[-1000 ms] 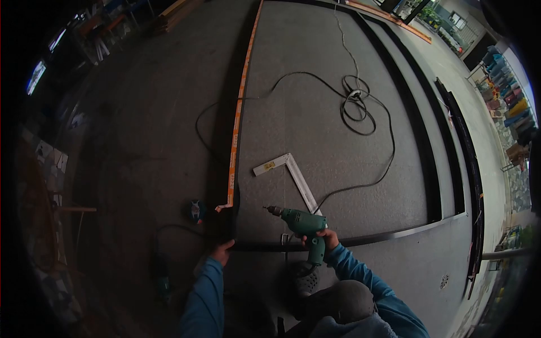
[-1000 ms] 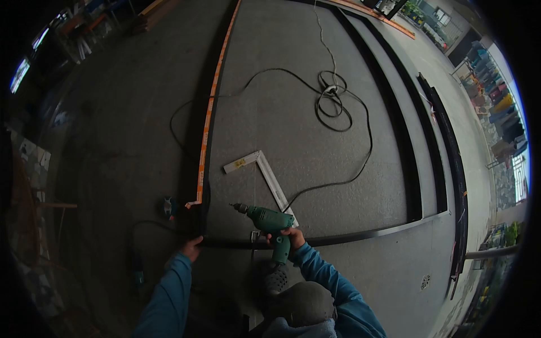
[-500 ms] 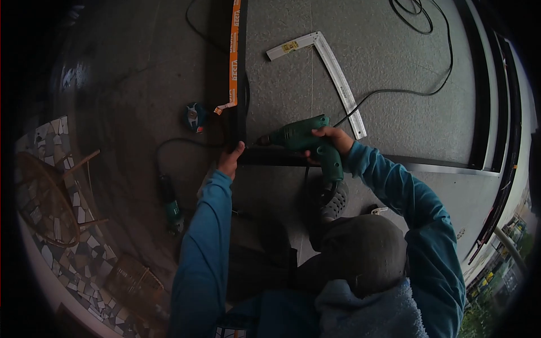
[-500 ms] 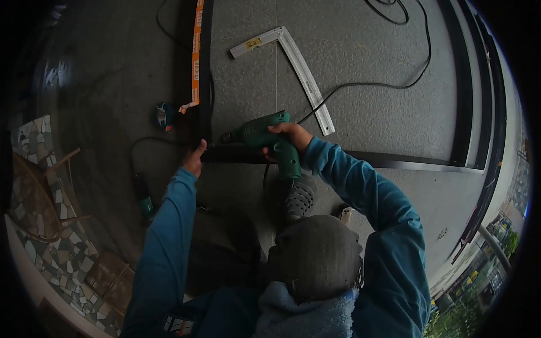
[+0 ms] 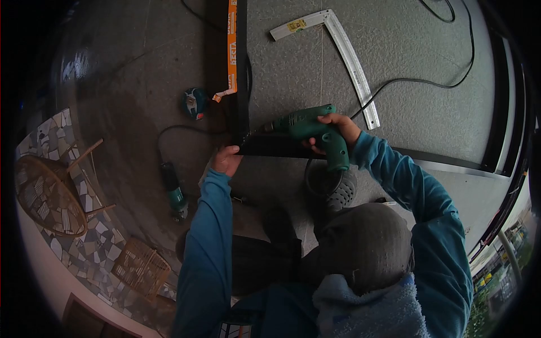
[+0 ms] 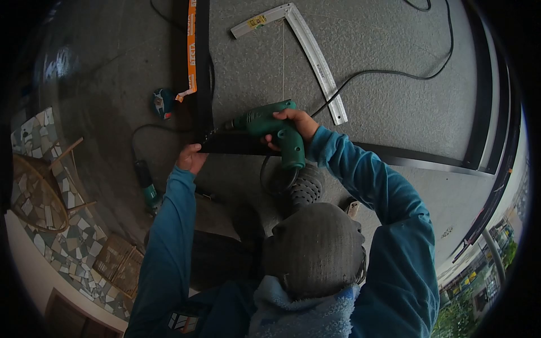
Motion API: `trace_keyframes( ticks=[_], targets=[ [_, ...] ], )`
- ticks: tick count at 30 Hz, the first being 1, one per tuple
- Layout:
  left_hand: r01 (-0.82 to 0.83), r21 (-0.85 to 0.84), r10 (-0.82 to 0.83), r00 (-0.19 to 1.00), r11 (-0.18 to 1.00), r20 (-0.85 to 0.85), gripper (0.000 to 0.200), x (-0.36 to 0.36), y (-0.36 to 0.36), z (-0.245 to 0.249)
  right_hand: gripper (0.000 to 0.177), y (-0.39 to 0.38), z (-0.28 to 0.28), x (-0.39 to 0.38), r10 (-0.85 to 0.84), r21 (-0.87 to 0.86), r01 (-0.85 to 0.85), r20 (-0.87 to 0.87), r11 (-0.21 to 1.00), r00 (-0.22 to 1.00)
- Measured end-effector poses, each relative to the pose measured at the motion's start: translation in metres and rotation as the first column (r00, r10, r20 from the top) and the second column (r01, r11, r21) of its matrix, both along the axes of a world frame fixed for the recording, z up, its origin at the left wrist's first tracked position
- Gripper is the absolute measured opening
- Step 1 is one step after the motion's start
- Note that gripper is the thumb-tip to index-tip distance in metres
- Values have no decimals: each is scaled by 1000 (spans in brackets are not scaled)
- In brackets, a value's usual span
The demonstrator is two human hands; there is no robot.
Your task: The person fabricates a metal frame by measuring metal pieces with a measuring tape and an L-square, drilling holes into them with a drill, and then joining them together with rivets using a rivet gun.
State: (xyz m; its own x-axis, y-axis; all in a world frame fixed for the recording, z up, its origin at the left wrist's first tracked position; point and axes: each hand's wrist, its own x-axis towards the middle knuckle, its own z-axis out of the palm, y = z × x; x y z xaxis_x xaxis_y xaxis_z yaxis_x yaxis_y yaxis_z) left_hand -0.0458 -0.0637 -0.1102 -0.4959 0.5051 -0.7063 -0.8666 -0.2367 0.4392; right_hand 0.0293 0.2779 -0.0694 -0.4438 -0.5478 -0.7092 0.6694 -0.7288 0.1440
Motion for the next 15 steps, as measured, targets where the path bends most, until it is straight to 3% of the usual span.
trace_keyframes(
  ticks=[9, 15],
  targets=[
    [-142, -15, 139, 984, 990, -115, 37, 12, 4, -12, 50, 0, 1, 0, -8, -5, 7, -13, 1000, 1000],
    [-100, -59, 89, 983, 993, -161, 42, 11, 3, -14, 51, 0, -1, 1, -2, 13, 2, -21, 1000, 1000]
  ],
)
